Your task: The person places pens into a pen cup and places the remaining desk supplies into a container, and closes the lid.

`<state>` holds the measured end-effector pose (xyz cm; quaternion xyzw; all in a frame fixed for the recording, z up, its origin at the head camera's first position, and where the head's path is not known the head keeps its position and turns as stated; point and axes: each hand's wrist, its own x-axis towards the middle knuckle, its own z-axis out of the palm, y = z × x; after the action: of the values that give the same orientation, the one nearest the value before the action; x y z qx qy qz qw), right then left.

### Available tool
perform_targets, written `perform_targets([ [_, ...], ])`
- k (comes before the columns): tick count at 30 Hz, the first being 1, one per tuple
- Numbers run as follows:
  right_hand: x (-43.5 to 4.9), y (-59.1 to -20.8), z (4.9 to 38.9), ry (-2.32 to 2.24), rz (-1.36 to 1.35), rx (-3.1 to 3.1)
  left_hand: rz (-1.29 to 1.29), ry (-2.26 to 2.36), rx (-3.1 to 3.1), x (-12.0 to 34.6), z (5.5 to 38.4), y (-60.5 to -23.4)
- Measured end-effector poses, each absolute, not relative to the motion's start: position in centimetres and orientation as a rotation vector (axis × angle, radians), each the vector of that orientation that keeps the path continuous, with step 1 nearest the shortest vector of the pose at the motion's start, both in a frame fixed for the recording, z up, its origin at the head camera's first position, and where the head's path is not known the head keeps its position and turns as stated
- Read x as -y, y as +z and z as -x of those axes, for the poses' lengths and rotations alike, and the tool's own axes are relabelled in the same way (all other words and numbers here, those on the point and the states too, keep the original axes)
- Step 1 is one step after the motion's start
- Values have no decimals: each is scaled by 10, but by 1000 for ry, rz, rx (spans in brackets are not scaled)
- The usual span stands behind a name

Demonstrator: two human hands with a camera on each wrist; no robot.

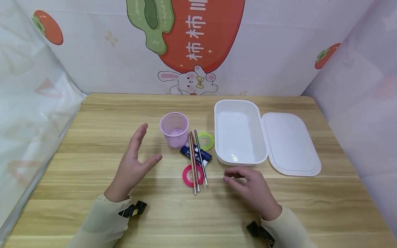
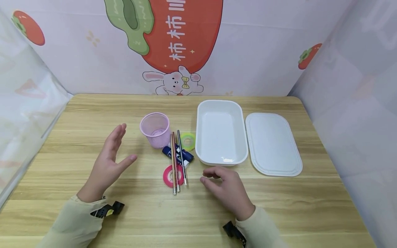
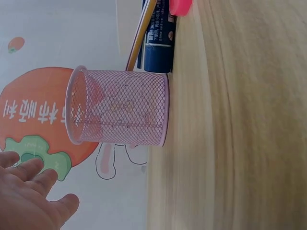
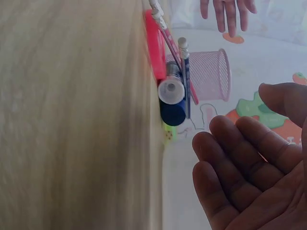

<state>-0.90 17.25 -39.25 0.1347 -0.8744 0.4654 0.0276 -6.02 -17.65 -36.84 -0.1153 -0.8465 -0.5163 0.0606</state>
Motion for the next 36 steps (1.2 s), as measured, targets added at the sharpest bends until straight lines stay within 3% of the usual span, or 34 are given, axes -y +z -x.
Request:
perform_targets([
  [36, -130, -411, 26, 1750, -276, 2835, 335, -1830, 2394, 151, 112, -381],
])
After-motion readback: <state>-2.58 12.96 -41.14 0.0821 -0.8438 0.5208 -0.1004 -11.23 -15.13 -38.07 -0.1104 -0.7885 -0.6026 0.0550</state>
